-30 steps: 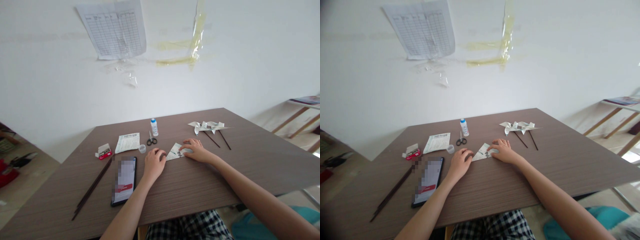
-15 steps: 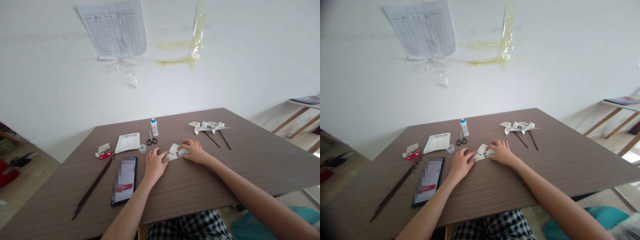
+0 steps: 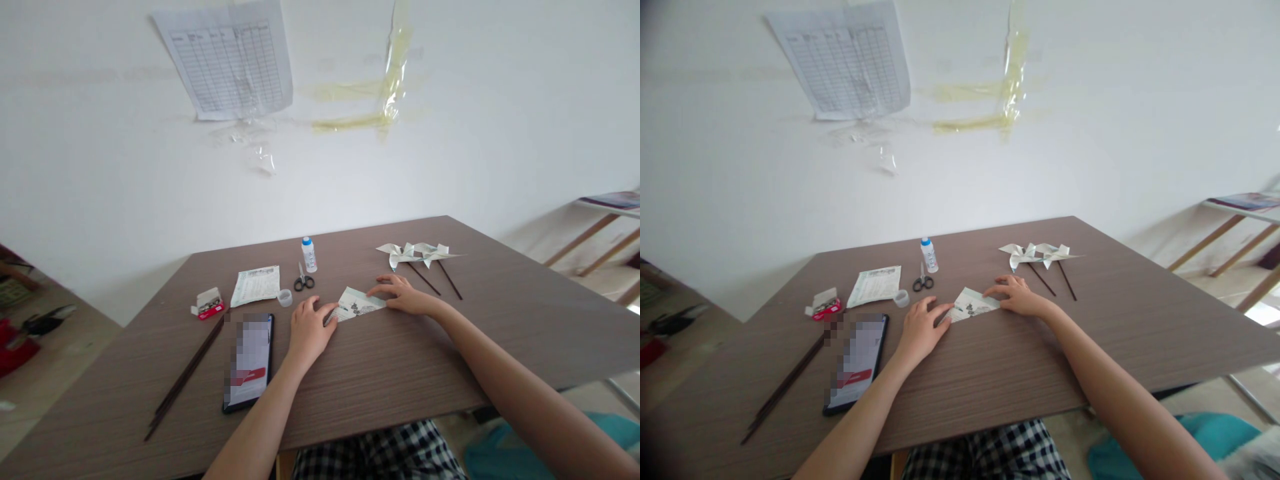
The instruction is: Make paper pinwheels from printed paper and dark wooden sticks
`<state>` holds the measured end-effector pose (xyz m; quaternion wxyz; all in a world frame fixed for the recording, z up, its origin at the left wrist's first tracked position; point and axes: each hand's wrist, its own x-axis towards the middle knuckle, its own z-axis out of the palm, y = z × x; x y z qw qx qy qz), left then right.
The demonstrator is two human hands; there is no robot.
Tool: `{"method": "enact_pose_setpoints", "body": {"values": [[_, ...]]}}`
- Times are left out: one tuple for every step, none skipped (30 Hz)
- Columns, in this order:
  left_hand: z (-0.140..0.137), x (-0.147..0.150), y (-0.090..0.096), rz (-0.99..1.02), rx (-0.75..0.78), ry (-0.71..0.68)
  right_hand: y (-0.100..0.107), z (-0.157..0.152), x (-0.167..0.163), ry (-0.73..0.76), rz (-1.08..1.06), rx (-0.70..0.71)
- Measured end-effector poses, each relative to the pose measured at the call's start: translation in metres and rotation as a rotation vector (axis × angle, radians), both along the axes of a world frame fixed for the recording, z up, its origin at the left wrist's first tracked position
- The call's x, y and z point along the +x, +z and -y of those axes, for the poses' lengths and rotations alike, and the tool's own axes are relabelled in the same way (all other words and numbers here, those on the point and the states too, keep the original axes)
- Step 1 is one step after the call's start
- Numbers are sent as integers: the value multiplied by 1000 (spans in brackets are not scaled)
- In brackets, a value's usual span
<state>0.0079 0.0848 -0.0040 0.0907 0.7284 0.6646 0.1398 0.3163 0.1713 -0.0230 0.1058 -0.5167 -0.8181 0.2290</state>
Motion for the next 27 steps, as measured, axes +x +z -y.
{"method": "enact_pose_setpoints", "body": {"values": [[0,0,0,-1,1,-1,-1,-1,2,-5,-9,-2],[0,0,-1,-2,5,-3,-3,-3,3,-12,-19,-1],[0,-1,-1,0,13,-6,-5,-4,3,-20,-33,4],[0,-1,-2,2,21,-8,-7,-5,3,-31,-51,13],[0,-1,-2,3,28,-9,-9,-5,3,-43,-72,26],[0,-1,-2,3,30,-10,-11,-6,2,-54,-96,45],[0,-1,-3,0,31,-10,-13,-5,1,-63,-122,68],[0,-1,-3,-3,28,-11,-15,-5,-1,-66,-147,93],[0,-1,-3,-7,25,-12,-17,-4,-2,-62,-170,117],[0,-1,-3,-10,23,-14,-18,-4,-4,-52,-190,137],[0,-1,-2,-11,24,-14,-18,-3,-5,-40,-203,150],[0,-1,-2,-11,27,-13,-18,-2,-6,-30,-211,157],[0,-1,-3,-10,33,-13,-19,-2,-7,-23,-216,158],[0,-1,-3,-10,39,-13,-18,-1,-8,-20,-219,158],[-1,-1,-3,-11,44,-15,-18,-1,-9,-20,-221,157],[-1,-1,-4,-13,47,-18,-19,-1,-9,-19,-224,160],[-1,-1,-5,-14,49,-21,-19,-1,-9,-18,-228,164],[-1,-2,-5,-14,49,-24,-19,-1,-9,-14,-233,168],[-2,-2,-6,-13,51,-25,-19,-2,-9,-12,-240,174],[-2,-2,-6,-8,53,-25,-20,-2,-9,-9,-250,180],[-2,-3,-7,-2,57,-24,-20,-2,-10,-5,-261,186],[-2,-3,-7,5,62,-23,-20,-2,-10,-2,-273,194],[-3,-4,-7,12,65,-23,-20,-2,-10,1,-284,201],[-3,-4,-7,18,66,-24,-20,-2,-10,5,-292,208],[-4,-5,-7,23,64,-27,-20,-2,-11,8,-299,213],[-4,-6,-7,28,62,-30,-19,-2,-11,11,-305,217],[-4,-6,-7,33,62,-34,-19,-2,-12,14,-312,219]]}}
